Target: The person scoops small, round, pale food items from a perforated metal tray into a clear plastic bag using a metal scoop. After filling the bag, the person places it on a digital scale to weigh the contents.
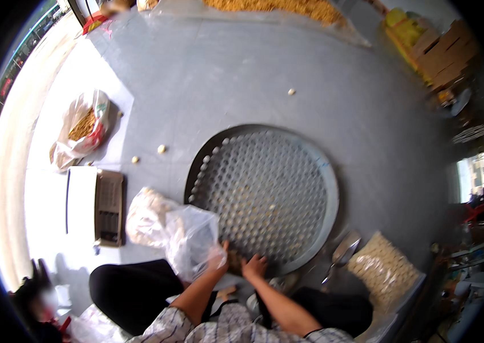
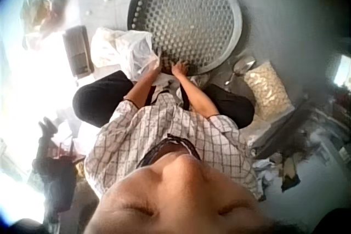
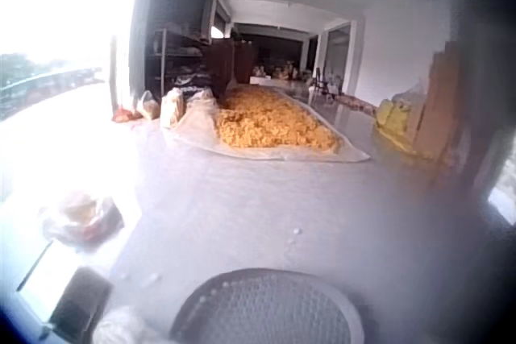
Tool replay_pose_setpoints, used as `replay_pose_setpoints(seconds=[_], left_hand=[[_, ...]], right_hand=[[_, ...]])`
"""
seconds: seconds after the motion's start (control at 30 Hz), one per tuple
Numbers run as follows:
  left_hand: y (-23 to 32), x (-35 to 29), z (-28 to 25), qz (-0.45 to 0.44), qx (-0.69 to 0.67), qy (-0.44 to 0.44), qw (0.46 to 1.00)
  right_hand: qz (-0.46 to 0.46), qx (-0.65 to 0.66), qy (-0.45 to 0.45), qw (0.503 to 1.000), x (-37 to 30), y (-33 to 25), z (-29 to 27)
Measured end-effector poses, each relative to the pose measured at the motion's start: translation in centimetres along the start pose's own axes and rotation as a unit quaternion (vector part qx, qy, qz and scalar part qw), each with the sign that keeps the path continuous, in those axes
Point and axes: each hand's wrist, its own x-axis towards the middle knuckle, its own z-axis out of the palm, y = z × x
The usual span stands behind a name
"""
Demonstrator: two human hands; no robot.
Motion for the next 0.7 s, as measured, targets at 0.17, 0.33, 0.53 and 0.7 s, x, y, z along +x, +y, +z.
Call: replay_pose_setpoints(seconds=[0.17, 0.33, 0.53, 0.7], left_hand=[[-2.6, -0.5, 2.3, 0.201, 0.291, 0.184, 0.917], [2.9, -2.1, -0.5, 0.154, 0.042, 0.010, 0.987], [2.5, -1.7, 0.7, 0.194, -0.128, 0.005, 0.973], [5.1, -2.5, -1.1, 0.174, -0.184, 0.001, 0.968]], right_hand=[[-0.065, 0.030, 0.012, 0.997, -0.8, -0.2, -1.5], [-0.061, -0.047, -0.021, 0.997, -0.8, -0.7, -2.0], [0.004, 0.105, -0.065, 0.992, -1.1, -2.5, -2.6], [0.066, 0.370, -0.078, 0.923, 2.2, 0.3, 2.0]])
